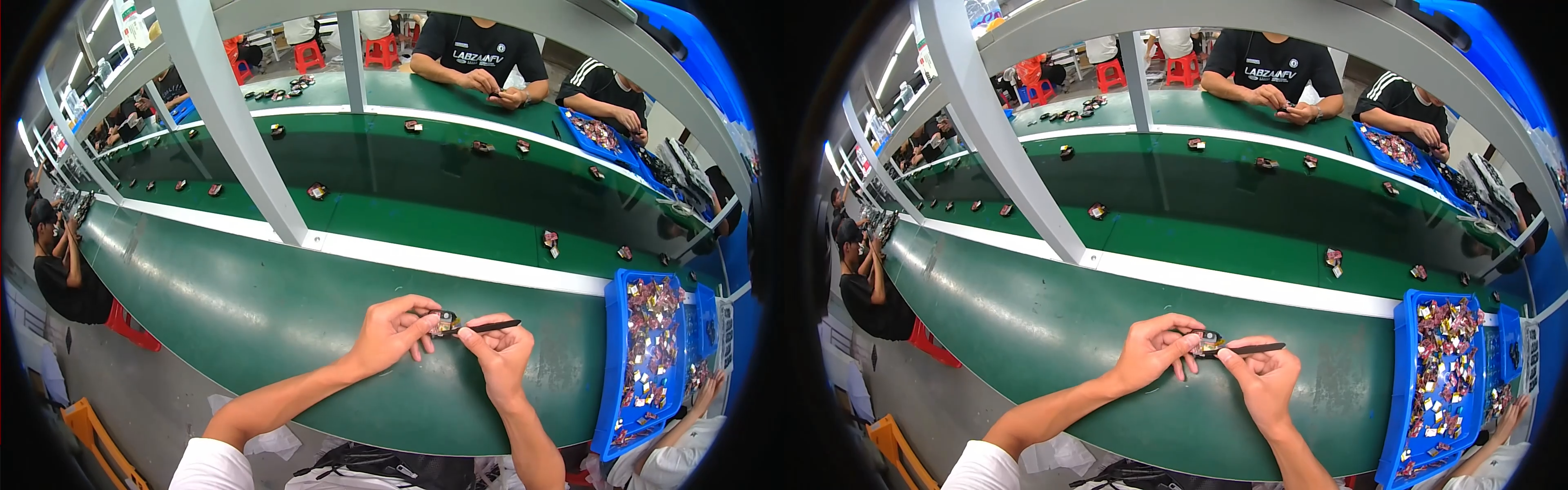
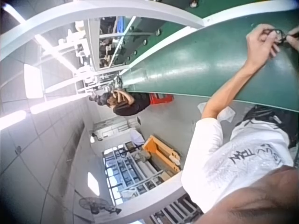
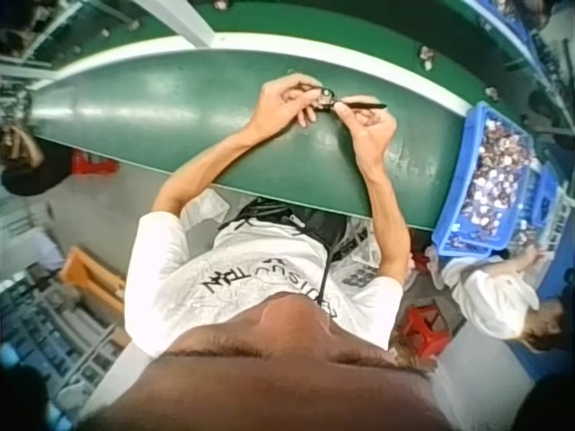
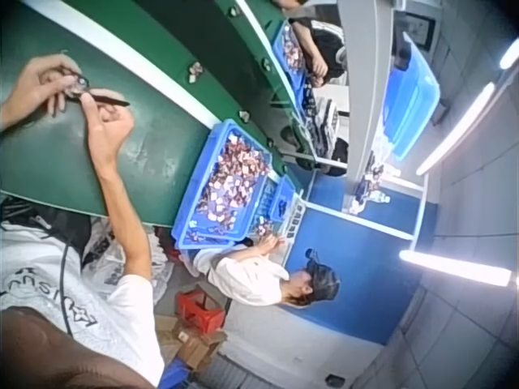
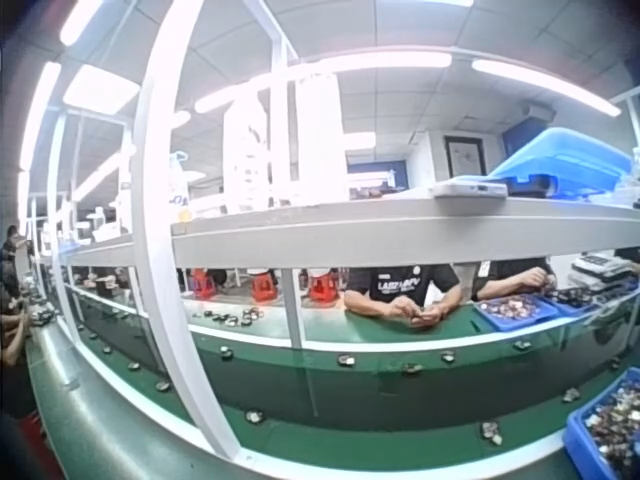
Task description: Assembling small electronic components onto circuit boards on a factory assembly line.
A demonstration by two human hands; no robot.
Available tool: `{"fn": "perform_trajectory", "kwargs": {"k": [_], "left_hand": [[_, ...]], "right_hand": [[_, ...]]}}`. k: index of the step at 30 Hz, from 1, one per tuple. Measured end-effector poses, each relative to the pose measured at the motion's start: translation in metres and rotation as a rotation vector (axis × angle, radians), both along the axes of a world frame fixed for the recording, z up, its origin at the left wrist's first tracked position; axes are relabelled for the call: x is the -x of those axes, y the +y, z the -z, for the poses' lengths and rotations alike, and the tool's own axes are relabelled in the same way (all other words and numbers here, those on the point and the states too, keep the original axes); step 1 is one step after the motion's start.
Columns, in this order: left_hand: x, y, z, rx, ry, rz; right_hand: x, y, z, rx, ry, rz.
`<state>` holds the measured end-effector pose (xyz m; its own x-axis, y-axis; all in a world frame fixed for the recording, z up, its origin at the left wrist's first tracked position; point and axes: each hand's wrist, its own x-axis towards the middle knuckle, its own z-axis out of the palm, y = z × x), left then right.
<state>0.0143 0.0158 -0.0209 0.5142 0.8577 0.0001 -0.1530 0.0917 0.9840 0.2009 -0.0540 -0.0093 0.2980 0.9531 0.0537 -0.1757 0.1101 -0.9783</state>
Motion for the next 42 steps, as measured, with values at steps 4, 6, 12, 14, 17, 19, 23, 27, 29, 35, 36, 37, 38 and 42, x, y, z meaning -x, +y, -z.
{"fn": "perform_trajectory", "kwargs": {"k": [4,6,12,14,17,19,23,27,29,35,36,37,38,42], "left_hand": [[0.001,0.003,0.001,0.065,-0.025,0.036],[0.001,0.004,0.001,0.075,-0.057,0.036],[0.005,0.006,0.001,0.102,-0.061,0.074],[0.006,0.006,0.000,0.111,-0.067,0.085],[0.006,0.006,-0.001,0.111,-0.079,0.090],[0.005,0.005,-0.002,0.103,-0.086,0.084],[0.004,0.002,-0.003,0.094,-0.103,0.061],[0.004,0.002,-0.003,0.075,-0.105,0.058],[0.004,0.002,-0.004,0.075,-0.110,0.054],[0.006,0.003,-0.004,0.066,-0.113,0.050],[0.006,0.003,-0.004,0.062,-0.112,0.051],[0.006,0.003,-0.004,0.061,-0.112,0.050],[0.006,0.002,-0.004,0.052,-0.103,0.044],[0.005,0.001,-0.005,0.027,-0.089,0.027]], "right_hand": [[-0.001,0.000,0.005,-0.021,-0.028,-0.002],[0.000,0.000,0.006,-0.062,-0.112,0.009],[-0.001,-0.004,0.007,-0.210,-0.430,0.062],[0.003,-0.002,0.007,-0.264,-0.451,0.088],[0.004,-0.001,0.009,-0.332,-0.484,0.114],[0.004,-0.002,0.010,-0.345,-0.497,0.115],[0.003,-0.002,0.012,-0.271,-0.417,0.106],[0.005,-0.002,0.009,-0.273,-0.404,0.125],[0.004,-0.002,0.009,-0.300,-0.451,0.124],[0.005,-0.003,0.008,-0.290,-0.470,0.109],[0.005,-0.003,0.008,-0.260,-0.432,0.105],[0.006,-0.003,0.008,-0.260,-0.432,0.104],[0.007,-0.004,0.009,-0.242,-0.417,0.116],[0.010,-0.004,0.010,-0.241,-0.412,0.160]]}}
